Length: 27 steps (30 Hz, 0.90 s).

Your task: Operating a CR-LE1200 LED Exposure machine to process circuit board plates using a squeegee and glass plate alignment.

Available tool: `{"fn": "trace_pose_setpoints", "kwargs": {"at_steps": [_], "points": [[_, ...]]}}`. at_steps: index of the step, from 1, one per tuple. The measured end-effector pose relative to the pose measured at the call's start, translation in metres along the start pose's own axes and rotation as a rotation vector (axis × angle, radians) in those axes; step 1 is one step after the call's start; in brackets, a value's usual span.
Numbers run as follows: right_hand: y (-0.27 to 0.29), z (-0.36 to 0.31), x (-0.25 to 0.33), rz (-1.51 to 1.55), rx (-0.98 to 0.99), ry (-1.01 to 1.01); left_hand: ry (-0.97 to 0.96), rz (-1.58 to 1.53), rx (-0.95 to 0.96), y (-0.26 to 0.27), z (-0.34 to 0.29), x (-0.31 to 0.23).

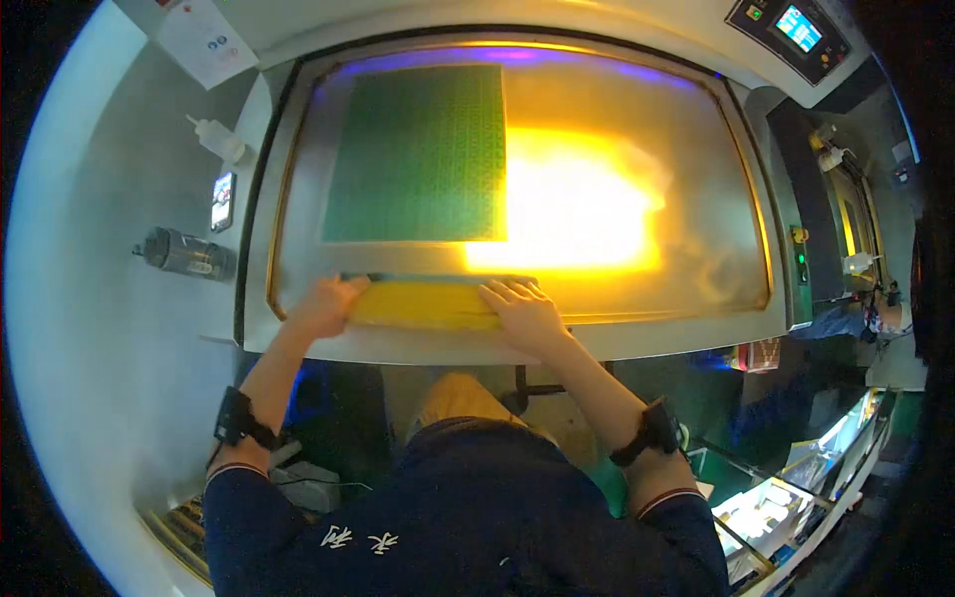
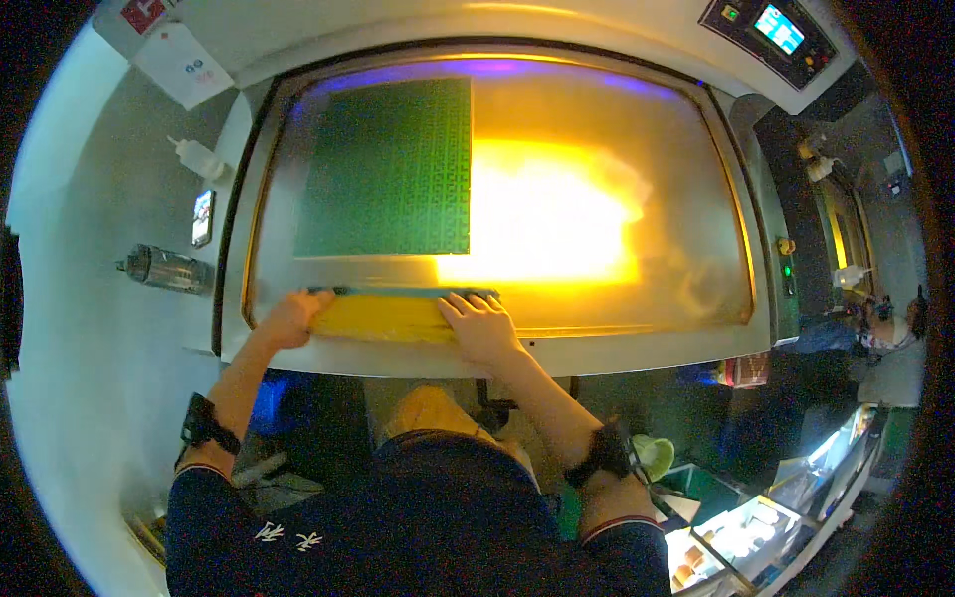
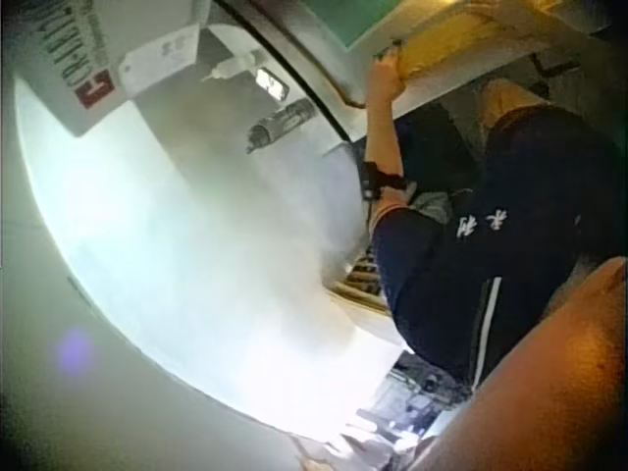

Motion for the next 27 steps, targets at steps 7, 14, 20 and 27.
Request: {"fn": "trace_pose_setpoints", "kwargs": {"at_steps": [7, 14, 20, 27], "points": [[0.021, 0.007, -0.061, -0.184, -0.214, 0.009, -0.088, 0.009, -0.435, 0.013, 0.054, -0.024], [0.080, 0.224, -0.209, 0.017, -0.010, -0.053, 0.060, -0.137, -0.234, 0.146, 0.258, 0.069], [0.091, 0.366, -0.345, -0.431, -0.170, 0.005, -0.033, 0.098, -0.666, 0.215, 0.436, 0.115], [0.145, 0.452, -0.401, -0.361, -0.091, -0.174, 0.044, -0.036, -0.585, 0.238, 0.546, 0.184]]}}
Point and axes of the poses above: each hand's wrist, its own z-axis towards the middle knuckle, its own y-axis out of the back of the hand, x = y × z, the point moved 7 cm from there along z, towards the middle knuckle, and after that the axes turned 4 degrees about -x, right-handed, at the moved point
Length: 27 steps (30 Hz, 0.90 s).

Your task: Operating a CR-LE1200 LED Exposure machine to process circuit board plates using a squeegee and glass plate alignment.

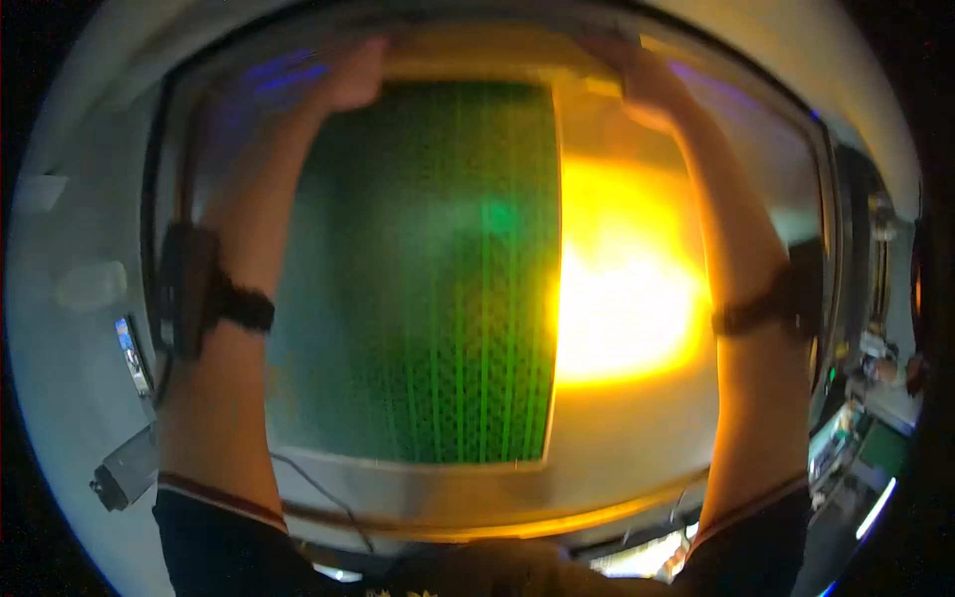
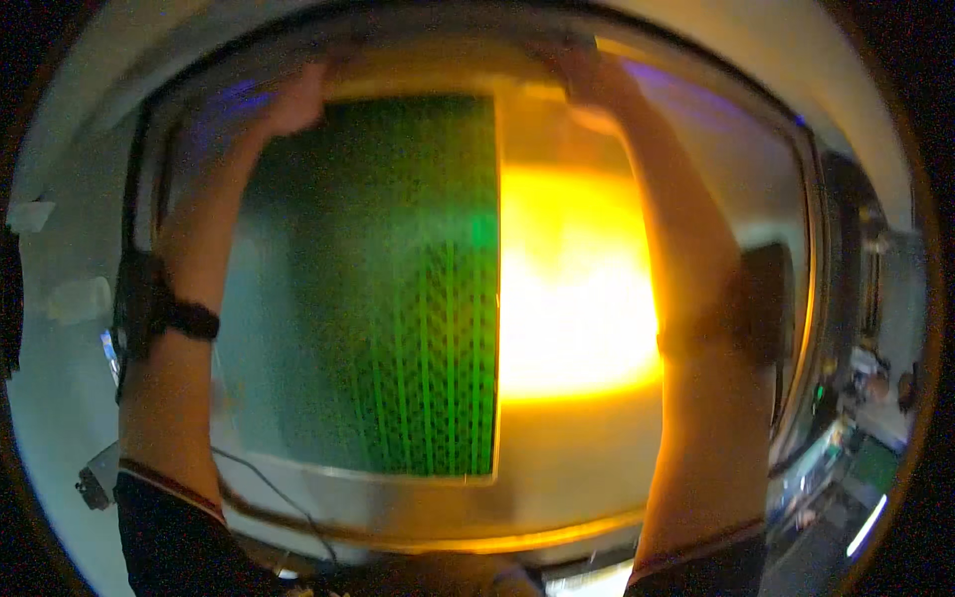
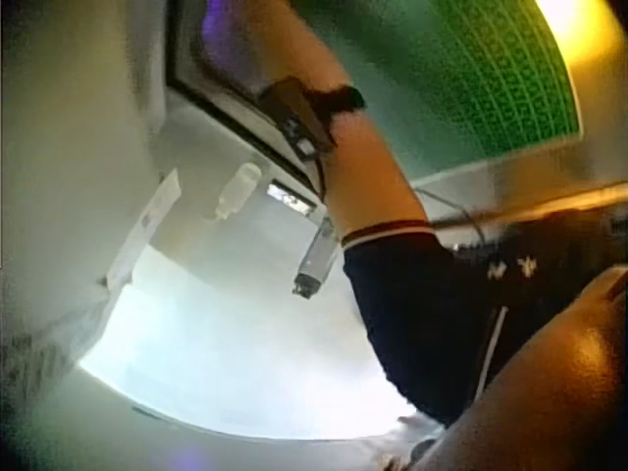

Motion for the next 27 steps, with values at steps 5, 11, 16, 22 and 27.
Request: {"fn": "trace_pose_setpoints", "kwargs": {"at_steps": [5, 11, 16, 22, 27], "points": [[-0.018, -0.009, 0.024, 0.008, -0.175, 0.057, -0.100, 0.117, -0.066, 0.033, -0.027, -0.017], [-0.012, -0.107, 0.046, -0.177, -0.365, 0.158, -0.142, 0.103, -0.164, 0.060, -0.099, -0.077], [-0.004, -0.198, 0.112, 0.227, -0.395, 0.177, -0.065, -0.036, -0.136, 0.083, -0.223, -0.104], [0.001, -0.506, 0.184, 0.484, 0.104, 0.295, 0.021, -0.051, 0.436, 0.052, -0.497, -0.209], [0.044, -0.591, 0.205, 0.334, 0.062, 0.292, -0.176, -0.111, 0.332, 0.081, -0.575, -0.284]]}}
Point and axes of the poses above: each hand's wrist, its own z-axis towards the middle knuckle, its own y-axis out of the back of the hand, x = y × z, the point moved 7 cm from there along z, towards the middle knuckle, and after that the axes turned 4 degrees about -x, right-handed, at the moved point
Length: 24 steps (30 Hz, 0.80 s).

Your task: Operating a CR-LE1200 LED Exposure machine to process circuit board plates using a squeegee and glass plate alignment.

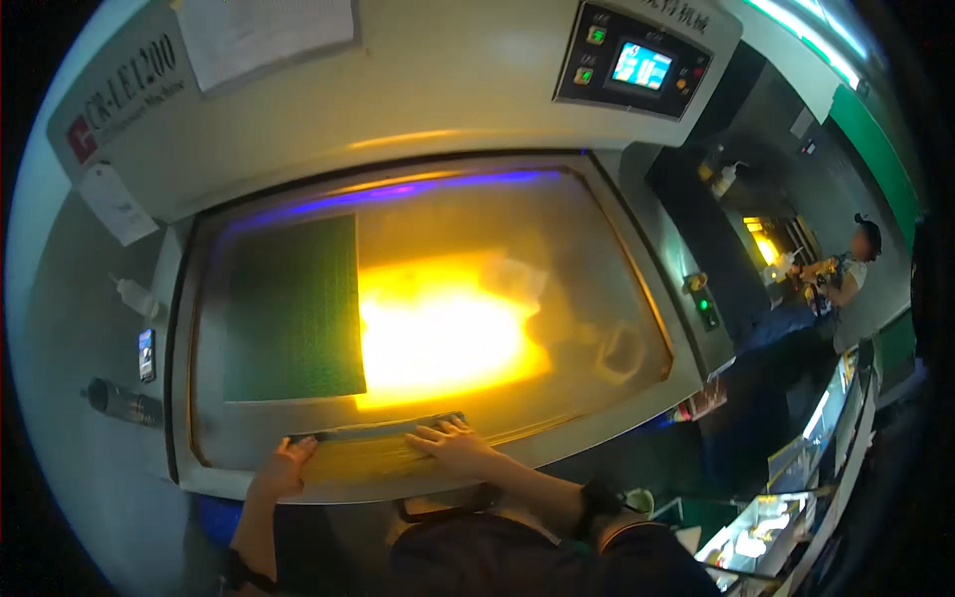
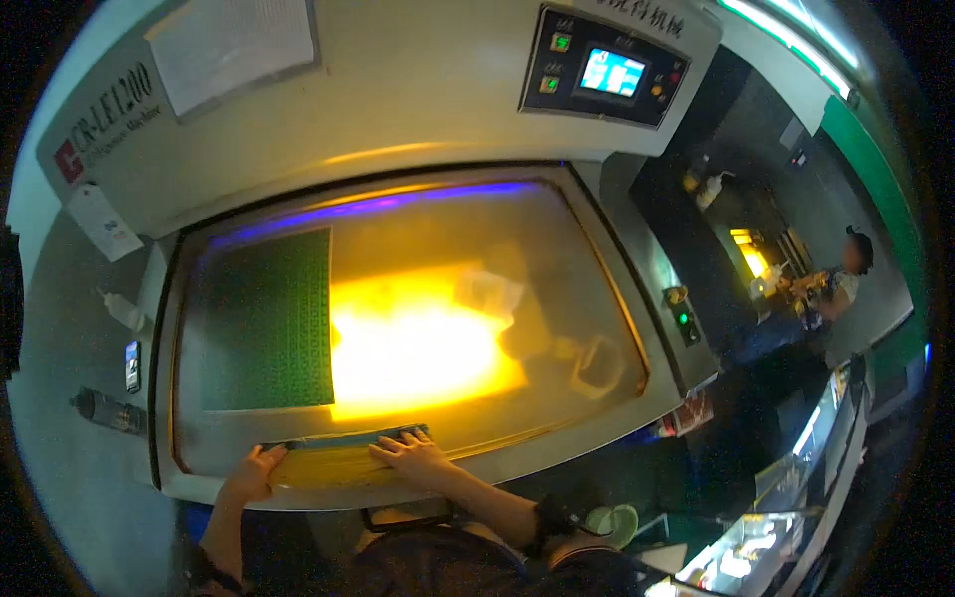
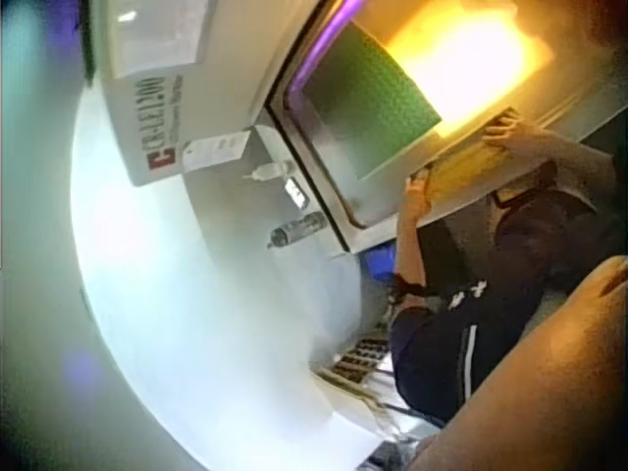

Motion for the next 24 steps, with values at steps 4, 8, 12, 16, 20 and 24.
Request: {"fn": "trace_pose_setpoints", "kwargs": {"at_steps": [4, 8, 12, 16, 20, 24], "points": [[0.053, -0.037, -0.021, 0.217, 0.136, -0.053, 0.157, -0.273, 0.385, 0.020, -0.010, -0.090], [0.094, -0.156, -0.021, 0.262, 0.333, -0.131, 0.044, -0.527, 0.546, -0.036, -0.045, -0.209], [0.023, -0.237, -0.031, 0.070, 0.463, -0.196, 0.157, -0.529, 0.617, -0.187, -0.056, -0.235], [-0.019, -0.284, -0.062, 0.124, 0.082, -0.322, 0.154, -0.319, 0.155, -0.244, -0.002, -0.228], [-0.019, -0.347, -0.079, 0.229, 0.081, -0.572, 0.429, -0.133, 0.079, -0.280, 0.064, -0.184], [0.000, -0.395, -0.126, 0.295, 0.139, -0.722, 0.491, -0.045, -0.610, -0.353, 0.056, -0.085]]}}
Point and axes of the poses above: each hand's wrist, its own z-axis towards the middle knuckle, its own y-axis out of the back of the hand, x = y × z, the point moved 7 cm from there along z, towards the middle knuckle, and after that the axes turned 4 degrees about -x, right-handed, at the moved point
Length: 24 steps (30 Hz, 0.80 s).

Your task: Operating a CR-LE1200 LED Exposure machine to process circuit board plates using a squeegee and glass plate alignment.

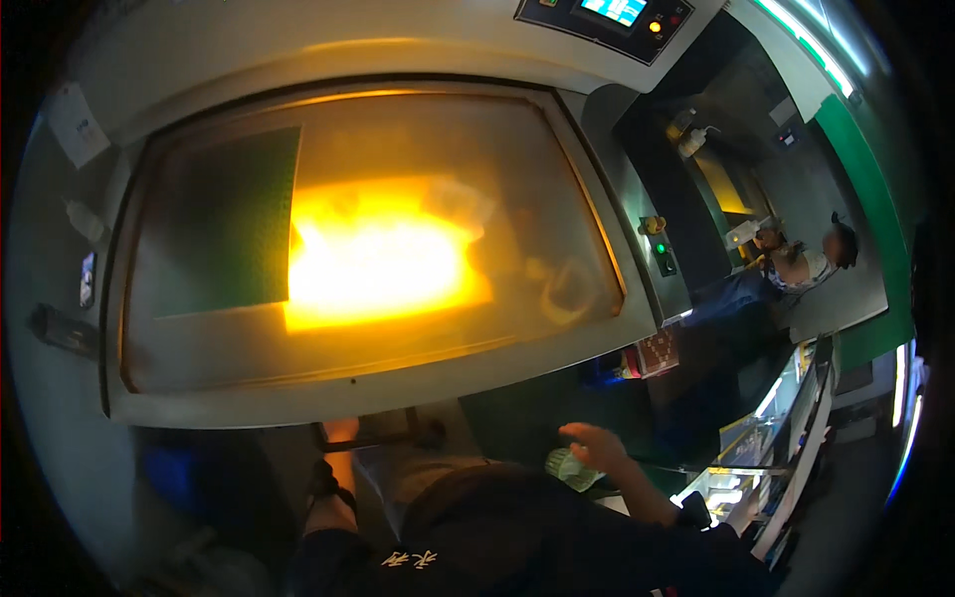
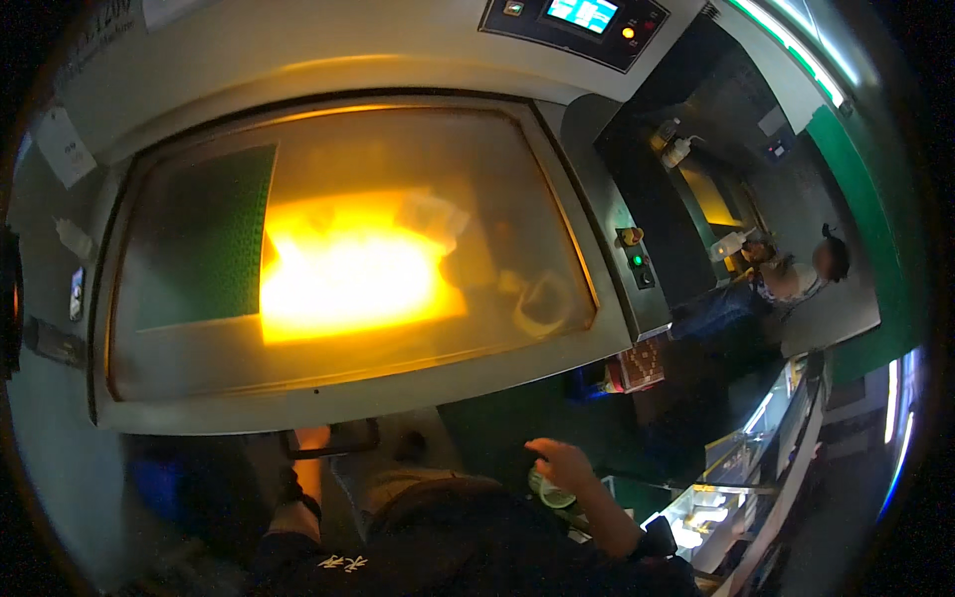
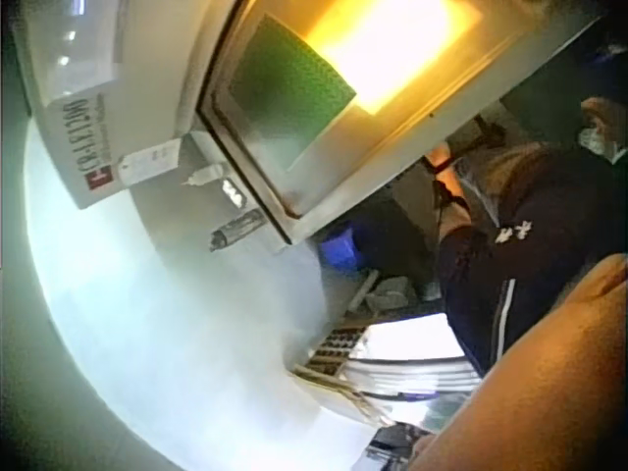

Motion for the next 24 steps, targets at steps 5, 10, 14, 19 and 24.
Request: {"fn": "trace_pose_setpoints", "kwargs": {"at_steps": [5, 10, 14, 19, 24], "points": [[0.115, 0.043, -0.083, -0.171, -0.527, 0.021, 0.215, -0.130, -0.030, 0.037, 0.024, -0.032], [0.240, 0.139, -0.213, -0.463, -0.822, -0.149, 0.302, 0.125, 0.656, 0.093, -0.087, -0.058], [0.277, 0.176, -0.256, -0.254, -0.748, -0.741, 0.470, 0.011, 0.965, 0.169, -0.223, -0.026], [0.289, 0.177, -0.298, -0.375, -0.851, -0.780, 0.854, -0.137, 0.939, 0.226, -0.329, 0.010], [0.285, 0.179, -0.295, -0.343, -0.903, -0.773, 0.850, -0.097, 0.975, 0.196, -0.307, 0.001]]}}
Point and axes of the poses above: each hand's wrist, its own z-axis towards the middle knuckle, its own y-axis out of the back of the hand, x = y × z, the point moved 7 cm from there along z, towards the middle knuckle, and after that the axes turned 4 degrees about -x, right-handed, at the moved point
